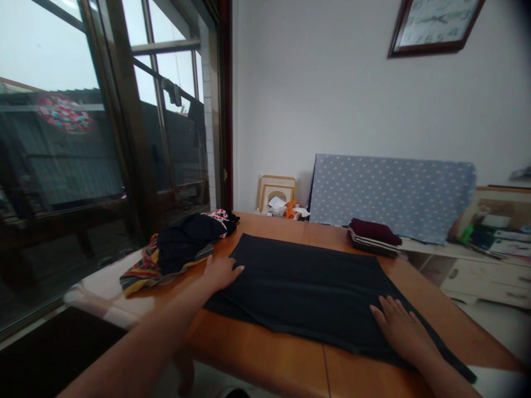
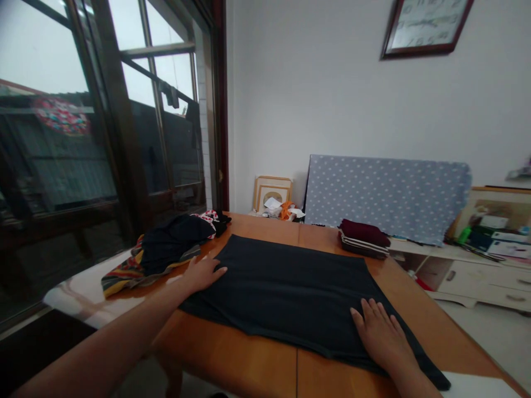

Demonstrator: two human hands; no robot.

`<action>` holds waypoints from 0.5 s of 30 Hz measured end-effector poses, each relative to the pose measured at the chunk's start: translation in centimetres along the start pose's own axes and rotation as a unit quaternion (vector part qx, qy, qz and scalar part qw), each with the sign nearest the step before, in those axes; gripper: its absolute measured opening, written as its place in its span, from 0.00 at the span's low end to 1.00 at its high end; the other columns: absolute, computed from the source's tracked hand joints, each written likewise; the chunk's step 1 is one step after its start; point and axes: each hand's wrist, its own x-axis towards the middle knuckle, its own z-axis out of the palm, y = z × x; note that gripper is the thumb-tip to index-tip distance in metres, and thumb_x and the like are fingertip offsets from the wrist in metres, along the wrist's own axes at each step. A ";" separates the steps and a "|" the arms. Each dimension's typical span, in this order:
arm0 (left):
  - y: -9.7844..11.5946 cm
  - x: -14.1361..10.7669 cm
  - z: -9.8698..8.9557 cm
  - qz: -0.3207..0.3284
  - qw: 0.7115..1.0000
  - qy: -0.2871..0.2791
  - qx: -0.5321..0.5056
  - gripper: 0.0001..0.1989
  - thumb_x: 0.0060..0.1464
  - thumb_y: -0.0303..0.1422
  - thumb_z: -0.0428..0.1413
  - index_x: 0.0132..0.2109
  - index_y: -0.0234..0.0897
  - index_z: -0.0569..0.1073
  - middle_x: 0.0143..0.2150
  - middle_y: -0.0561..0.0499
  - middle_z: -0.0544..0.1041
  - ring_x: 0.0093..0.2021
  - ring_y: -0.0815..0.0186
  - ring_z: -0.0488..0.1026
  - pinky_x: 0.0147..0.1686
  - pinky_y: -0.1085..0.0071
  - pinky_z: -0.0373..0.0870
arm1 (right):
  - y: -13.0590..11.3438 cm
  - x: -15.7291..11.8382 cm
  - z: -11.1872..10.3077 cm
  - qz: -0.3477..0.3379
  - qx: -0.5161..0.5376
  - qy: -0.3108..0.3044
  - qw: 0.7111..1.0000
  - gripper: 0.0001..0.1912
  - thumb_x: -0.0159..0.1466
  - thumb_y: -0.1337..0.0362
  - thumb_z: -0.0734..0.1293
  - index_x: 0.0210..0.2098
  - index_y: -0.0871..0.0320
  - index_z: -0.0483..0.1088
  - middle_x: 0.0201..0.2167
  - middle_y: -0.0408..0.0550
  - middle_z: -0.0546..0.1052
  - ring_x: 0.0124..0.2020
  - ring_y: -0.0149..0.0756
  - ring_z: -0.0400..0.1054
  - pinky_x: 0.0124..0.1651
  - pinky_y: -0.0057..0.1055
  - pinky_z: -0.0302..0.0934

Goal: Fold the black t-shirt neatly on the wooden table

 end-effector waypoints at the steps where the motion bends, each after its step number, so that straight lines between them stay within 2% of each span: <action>1: 0.0 0.8 -0.2 0.002 1.000 0.011 0.001 0.32 0.63 0.55 0.41 0.57 0.38 0.74 0.60 0.36 0.74 0.62 0.46 0.68 0.64 0.42 0.51 | -0.1 0.0 0.1 0.000 0.003 0.002 1.000 0.30 0.64 0.52 0.53 0.60 0.54 0.70 0.67 0.56 0.64 0.71 0.55 0.49 0.68 0.60 0.48; 4: 0.3 3.4 -0.5 0.021 0.999 0.033 -0.004 0.30 0.64 0.51 0.42 0.59 0.37 0.72 0.61 0.36 0.72 0.62 0.49 0.68 0.62 0.49 0.58 | -0.2 -0.1 0.0 0.007 0.013 0.002 1.000 0.31 0.65 0.52 0.53 0.60 0.56 0.69 0.67 0.56 0.63 0.72 0.55 0.48 0.69 0.59 0.47; 8: -0.1 6.8 -0.1 0.014 1.000 -0.023 0.016 0.29 0.61 0.54 0.44 0.57 0.41 0.75 0.62 0.37 0.72 0.60 0.46 0.69 0.61 0.41 0.56 | 0.5 0.4 -0.8 0.027 0.052 -0.022 0.998 0.33 0.65 0.48 0.54 0.62 0.58 0.68 0.66 0.58 0.65 0.70 0.54 0.52 0.68 0.54 0.51; 10: -0.7 8.5 0.1 0.014 0.999 -0.025 0.028 0.28 0.61 0.53 0.45 0.53 0.41 0.77 0.59 0.38 0.74 0.58 0.46 0.71 0.60 0.41 0.57 | 1.7 1.5 -1.7 0.022 0.088 -0.036 0.995 0.33 0.65 0.47 0.55 0.61 0.58 0.70 0.64 0.57 0.69 0.68 0.53 0.58 0.66 0.49 0.55; 13: -1.4 11.4 0.5 0.047 0.999 0.016 0.020 0.26 0.62 0.49 0.44 0.51 0.38 0.77 0.55 0.38 0.76 0.56 0.50 0.73 0.58 0.54 0.64 | 3.6 4.5 -2.9 0.037 0.135 -0.009 0.990 0.30 0.67 0.47 0.56 0.57 0.58 0.73 0.58 0.57 0.75 0.60 0.51 0.68 0.62 0.43 0.60; 15: -1.5 13.4 1.1 0.076 0.996 0.037 0.007 0.25 0.63 0.46 0.43 0.53 0.36 0.77 0.55 0.38 0.76 0.55 0.53 0.73 0.56 0.60 0.66 | 4.6 7.1 -3.4 0.045 0.144 0.026 0.988 0.29 0.67 0.48 0.56 0.55 0.58 0.74 0.56 0.55 0.77 0.58 0.49 0.70 0.60 0.41 0.61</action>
